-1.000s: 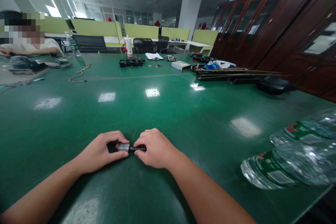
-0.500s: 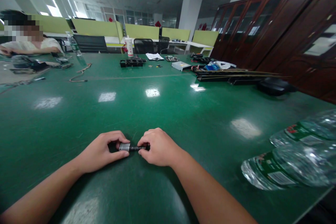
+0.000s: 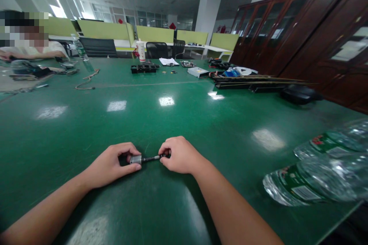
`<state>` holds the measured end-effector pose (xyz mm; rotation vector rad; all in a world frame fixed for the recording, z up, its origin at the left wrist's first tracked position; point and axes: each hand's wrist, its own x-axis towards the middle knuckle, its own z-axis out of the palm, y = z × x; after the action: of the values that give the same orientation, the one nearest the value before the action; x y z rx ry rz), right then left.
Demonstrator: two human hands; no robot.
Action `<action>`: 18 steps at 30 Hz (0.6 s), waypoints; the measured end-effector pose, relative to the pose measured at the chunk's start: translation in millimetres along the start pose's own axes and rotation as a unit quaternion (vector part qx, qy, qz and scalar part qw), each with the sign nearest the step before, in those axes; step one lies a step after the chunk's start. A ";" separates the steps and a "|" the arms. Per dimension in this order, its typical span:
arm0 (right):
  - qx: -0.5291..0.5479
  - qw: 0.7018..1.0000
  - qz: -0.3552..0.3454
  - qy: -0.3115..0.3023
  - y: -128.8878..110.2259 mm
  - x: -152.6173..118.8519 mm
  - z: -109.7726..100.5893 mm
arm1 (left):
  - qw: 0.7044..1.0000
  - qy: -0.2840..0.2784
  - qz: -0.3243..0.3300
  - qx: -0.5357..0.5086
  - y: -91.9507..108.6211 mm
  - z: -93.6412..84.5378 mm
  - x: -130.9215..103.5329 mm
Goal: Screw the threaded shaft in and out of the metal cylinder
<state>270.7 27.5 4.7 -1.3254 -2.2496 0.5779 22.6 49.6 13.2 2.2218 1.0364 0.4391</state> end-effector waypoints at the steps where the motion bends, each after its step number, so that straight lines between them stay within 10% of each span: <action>1: -0.001 1.000 0.016 0.005 2.8 -0.2 -2.0 | 1.000 0.000 0.000 0.000 -0.1 0.1 0.1; 18: 0.077 0.997 -0.001 -0.010 -1.1 2.8 4.4 | 1.000 0.005 0.004 0.002 -1.8 0.5 0.1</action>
<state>266.2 29.0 2.3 -1.2449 -2.1736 0.7512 22.0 50.3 11.7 2.2295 1.0346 0.4521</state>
